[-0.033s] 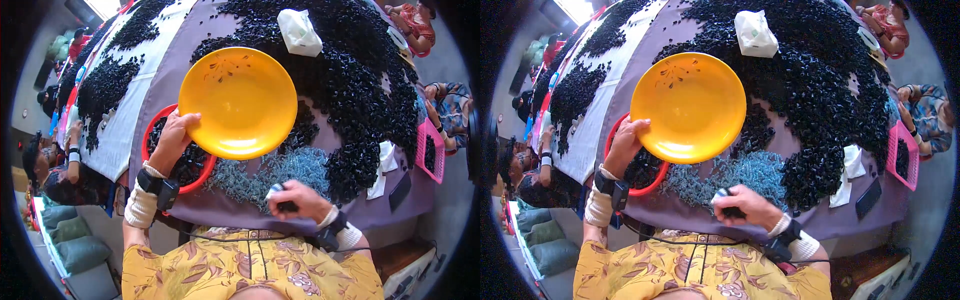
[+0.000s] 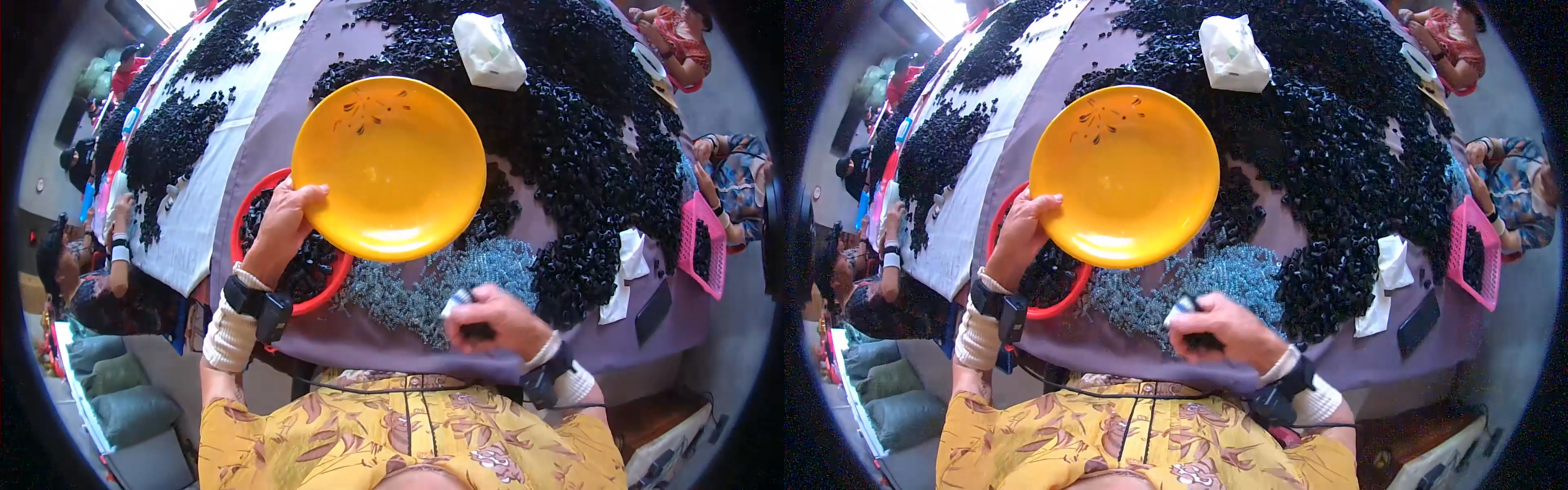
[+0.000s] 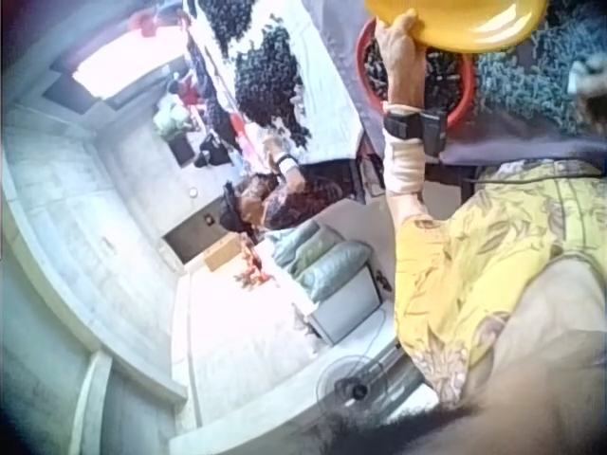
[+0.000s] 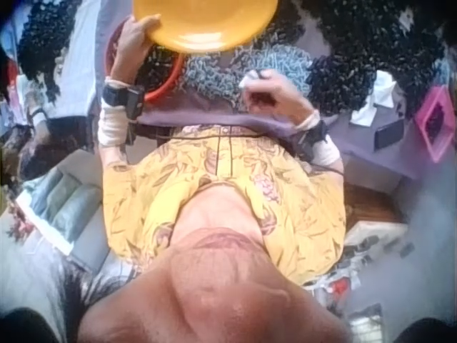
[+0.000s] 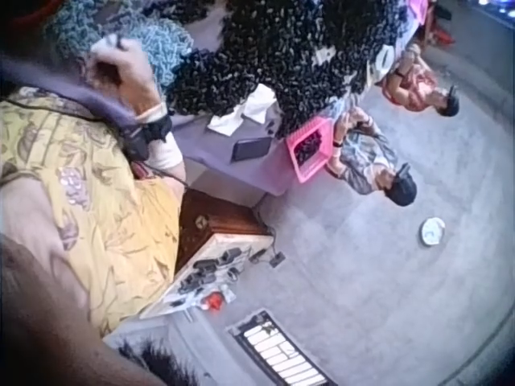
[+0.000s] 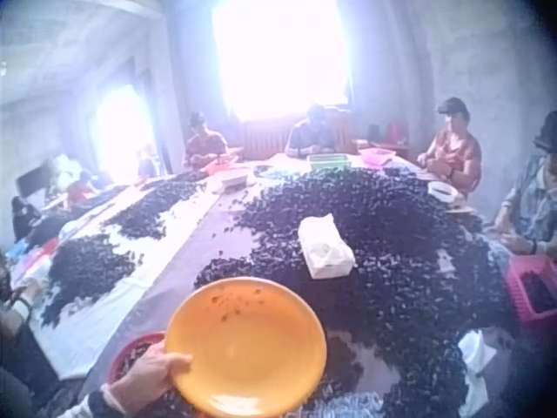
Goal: Assembling or sorting small black plastic components.
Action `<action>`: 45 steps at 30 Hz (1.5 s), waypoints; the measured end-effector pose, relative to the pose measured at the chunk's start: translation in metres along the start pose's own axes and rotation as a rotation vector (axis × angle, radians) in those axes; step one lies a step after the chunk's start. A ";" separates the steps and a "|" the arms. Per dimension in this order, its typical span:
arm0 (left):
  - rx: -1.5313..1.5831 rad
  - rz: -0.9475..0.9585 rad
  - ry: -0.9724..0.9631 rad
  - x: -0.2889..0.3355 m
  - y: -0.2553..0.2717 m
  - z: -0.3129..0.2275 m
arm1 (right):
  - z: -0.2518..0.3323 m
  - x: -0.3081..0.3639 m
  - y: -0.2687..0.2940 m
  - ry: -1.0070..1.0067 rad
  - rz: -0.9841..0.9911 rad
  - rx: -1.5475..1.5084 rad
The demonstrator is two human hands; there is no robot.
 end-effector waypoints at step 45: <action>-0.074 0.741 0.280 -0.015 -0.222 0.062 | 0.002 0.176 0.164 0.774 -1.045 -0.028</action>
Point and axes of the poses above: each hand's wrist, its own x-axis away from the middle knuckle, its own y-axis out of the back of the hand, z = x × y, the point moved 5 cm from there along -x, towards the middle knuckle, and after that the axes turned 2 degrees about x, right-handed, at the moved point
